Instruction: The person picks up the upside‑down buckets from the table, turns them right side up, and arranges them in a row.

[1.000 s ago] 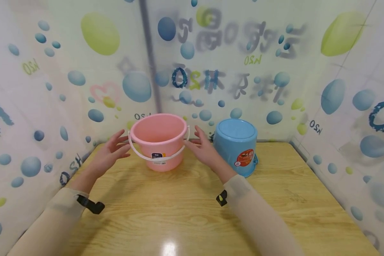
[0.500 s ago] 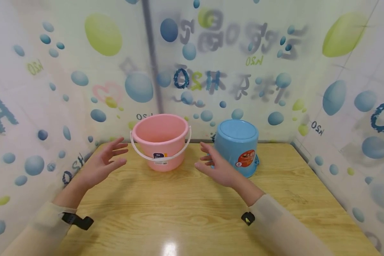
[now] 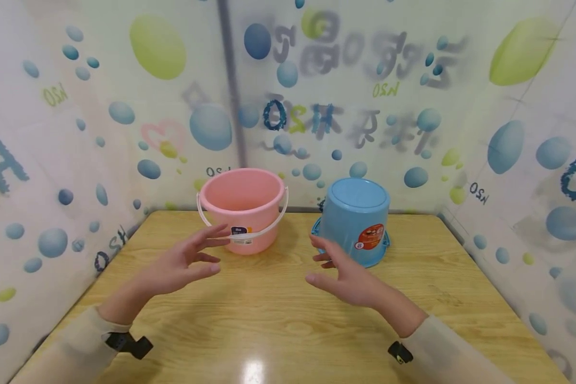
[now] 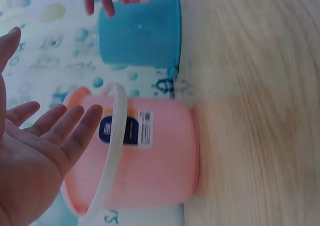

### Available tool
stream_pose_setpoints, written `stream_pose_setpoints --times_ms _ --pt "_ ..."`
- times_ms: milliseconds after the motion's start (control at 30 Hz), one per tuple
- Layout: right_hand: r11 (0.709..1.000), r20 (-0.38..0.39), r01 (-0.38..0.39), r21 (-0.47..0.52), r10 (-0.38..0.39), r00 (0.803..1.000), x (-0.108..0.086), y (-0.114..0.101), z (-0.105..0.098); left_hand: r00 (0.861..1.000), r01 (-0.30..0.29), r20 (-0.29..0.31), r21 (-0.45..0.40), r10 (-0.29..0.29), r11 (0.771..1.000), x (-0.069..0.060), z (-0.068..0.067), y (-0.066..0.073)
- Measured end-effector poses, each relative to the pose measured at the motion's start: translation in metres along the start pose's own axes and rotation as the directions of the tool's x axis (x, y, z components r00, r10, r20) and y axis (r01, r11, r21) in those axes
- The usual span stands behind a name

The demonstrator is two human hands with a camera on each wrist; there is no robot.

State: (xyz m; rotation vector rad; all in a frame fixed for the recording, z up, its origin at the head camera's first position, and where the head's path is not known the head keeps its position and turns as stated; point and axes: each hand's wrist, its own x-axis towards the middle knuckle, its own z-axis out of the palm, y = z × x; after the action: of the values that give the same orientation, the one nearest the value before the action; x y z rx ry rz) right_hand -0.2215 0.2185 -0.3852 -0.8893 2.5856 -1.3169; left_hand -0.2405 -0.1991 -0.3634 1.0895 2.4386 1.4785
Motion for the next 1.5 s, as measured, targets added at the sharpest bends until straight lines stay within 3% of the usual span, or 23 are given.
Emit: stream_pose_setpoints --times_ms 367,733,1033,1300,1500 --pt "0.998 0.035 -0.024 -0.059 0.026 0.999 -0.035 0.010 -0.004 0.981 -0.011 0.191 -0.056 0.021 0.998 0.030 0.055 0.007" --pt "0.991 -0.011 -0.087 -0.101 0.086 0.996 -0.064 0.030 -0.024 0.956 0.028 0.293 -0.053 -0.012 0.998 0.073 0.097 -0.005" --pt "0.974 -0.104 -0.159 -0.160 0.144 0.984 -0.079 0.062 -0.047 0.955 0.090 0.285 -0.021 -0.080 0.996 0.105 0.121 -0.020" --pt "0.955 -0.136 -0.226 -0.191 0.202 0.970 -0.076 0.097 -0.069 0.963 0.097 0.250 0.012 -0.097 0.995 0.140 0.128 -0.030" --pt "0.939 -0.113 -0.281 -0.197 0.263 0.958 -0.066 0.120 -0.088 0.956 0.163 0.233 0.088 -0.179 0.983 0.166 0.131 -0.045"
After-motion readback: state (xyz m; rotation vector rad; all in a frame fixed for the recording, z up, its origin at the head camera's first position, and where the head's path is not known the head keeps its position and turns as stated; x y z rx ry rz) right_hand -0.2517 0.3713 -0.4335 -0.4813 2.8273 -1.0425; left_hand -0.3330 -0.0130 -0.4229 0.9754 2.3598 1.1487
